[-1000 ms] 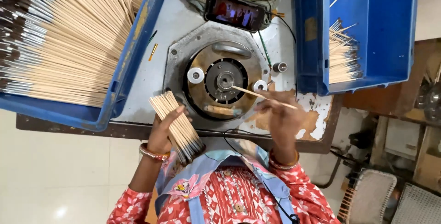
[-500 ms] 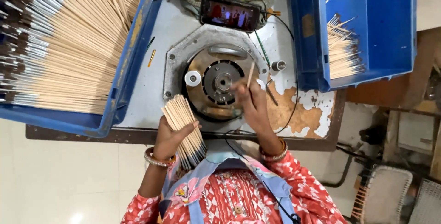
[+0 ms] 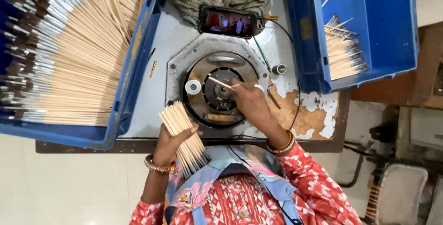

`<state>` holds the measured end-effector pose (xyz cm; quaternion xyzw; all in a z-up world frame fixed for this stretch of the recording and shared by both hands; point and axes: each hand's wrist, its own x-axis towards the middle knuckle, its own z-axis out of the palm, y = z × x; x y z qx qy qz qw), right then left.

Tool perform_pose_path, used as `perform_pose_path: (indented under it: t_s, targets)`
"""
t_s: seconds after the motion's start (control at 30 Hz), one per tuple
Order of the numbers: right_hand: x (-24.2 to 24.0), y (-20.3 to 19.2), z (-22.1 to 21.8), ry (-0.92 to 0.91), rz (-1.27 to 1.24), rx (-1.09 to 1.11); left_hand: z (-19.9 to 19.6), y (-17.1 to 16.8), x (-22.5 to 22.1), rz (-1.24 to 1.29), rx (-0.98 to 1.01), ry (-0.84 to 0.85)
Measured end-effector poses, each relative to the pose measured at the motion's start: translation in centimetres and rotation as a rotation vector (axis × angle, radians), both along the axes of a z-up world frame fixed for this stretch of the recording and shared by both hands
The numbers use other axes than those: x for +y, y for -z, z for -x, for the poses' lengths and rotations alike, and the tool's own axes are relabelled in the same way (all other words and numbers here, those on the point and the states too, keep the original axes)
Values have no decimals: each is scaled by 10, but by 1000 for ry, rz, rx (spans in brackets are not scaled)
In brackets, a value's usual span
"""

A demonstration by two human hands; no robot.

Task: Operating a machine to process and organize incense sticks for manufacturing.

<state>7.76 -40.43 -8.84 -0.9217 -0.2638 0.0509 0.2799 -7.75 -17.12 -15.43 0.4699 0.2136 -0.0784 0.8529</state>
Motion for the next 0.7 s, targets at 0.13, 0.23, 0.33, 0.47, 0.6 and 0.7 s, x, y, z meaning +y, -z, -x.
perform_pose_path:
  t_s: [0.13, 0.23, 0.33, 0.47, 0.6, 0.7]
  targets:
    - [3, 25, -3, -38, 7, -62, 13, 3, 4, 32, 83, 10]
    - [1, 34, -1, -115, -35, -150, 8, 2, 3, 117, 153, -93]
    - [7, -3, 15, -52, -256, 168, 2, -9, -5, 83, 165, -35]
    - [20, -30, 33, -177, -275, 379, -10, -31, -14, -336, -79, 118]
    - [9, -22, 34, -435, -5, 412, -19, -30, -12, -360, -274, 407]
    - [-2, -26, 37, -434, -46, 428, -15, -33, -18, -201, -163, 381]
